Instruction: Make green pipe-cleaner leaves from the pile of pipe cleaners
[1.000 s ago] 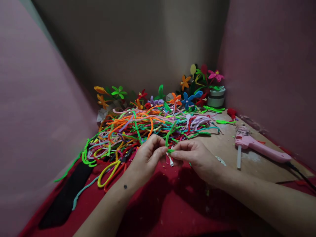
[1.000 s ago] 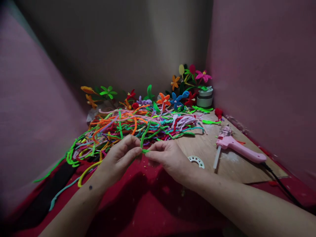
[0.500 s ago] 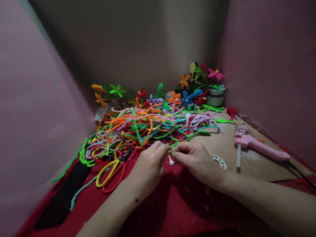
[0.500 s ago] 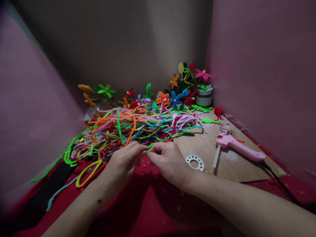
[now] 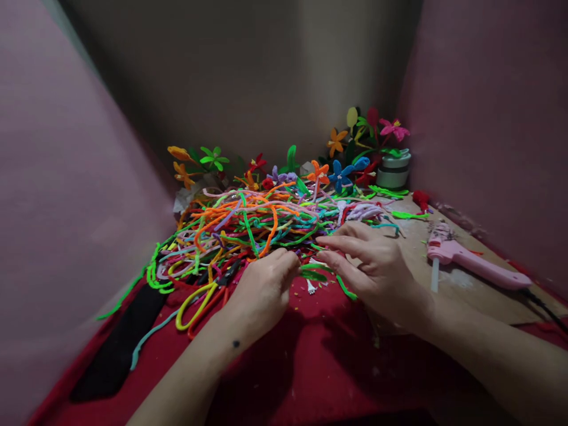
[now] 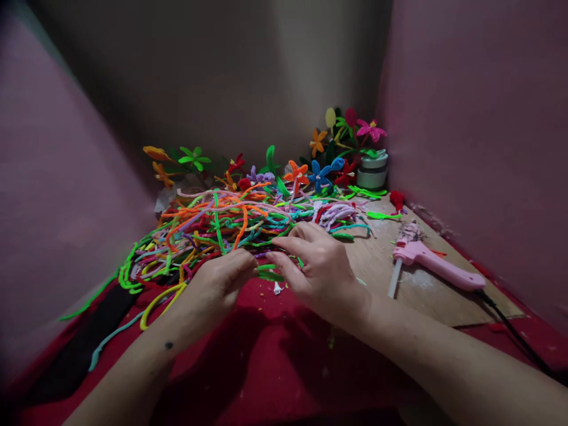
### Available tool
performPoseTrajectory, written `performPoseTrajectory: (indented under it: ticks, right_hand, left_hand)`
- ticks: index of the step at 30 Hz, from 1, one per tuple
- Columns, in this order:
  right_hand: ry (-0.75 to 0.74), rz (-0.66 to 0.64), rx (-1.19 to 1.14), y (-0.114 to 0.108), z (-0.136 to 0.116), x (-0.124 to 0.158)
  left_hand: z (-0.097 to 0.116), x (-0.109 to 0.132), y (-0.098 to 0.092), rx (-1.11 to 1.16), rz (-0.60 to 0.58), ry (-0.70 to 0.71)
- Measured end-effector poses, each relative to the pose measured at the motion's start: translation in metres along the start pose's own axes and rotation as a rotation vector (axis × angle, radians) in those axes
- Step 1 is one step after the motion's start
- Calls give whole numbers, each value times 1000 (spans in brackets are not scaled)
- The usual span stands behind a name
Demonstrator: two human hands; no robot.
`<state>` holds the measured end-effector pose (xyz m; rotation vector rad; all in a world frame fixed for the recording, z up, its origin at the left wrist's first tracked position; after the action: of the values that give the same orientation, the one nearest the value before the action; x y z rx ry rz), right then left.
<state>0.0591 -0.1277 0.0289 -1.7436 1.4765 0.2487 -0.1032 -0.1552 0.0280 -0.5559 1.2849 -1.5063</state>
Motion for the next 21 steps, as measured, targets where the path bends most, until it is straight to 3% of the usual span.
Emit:
performPoseTrajectory:
  ticks: [3, 5, 8, 13, 21]
  right_hand:
    - [275, -420, -162, 12, 12, -4]
    - [434, -579, -272, 17, 16, -2]
    - [542, -636, -406, 18, 17, -1]
    - [525, -762, -576, 17, 11, 2]
    - [550, -768, -457, 19, 1, 0]
  left_hand:
    - [-2, -1, -3, 44, -8, -10]
    - [-3, -1, -6, 95, -32, -21]
    - [-5, -1, -12, 193, -91, -43]
    - [-10, 0, -19, 340, -147, -69]
    - [-9, -2, -12, 202, -94, 0]
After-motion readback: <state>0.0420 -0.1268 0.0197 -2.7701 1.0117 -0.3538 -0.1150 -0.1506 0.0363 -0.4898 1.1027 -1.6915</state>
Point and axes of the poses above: each hand's wrist, its own x-axis away from the middle knuckle, its own y-axis out of the palm, z = x × y, the point moved 3 cm from there along -x, towards the middle knuckle, and after that the axes turned 1 degree about x, right-handed, at the moved point
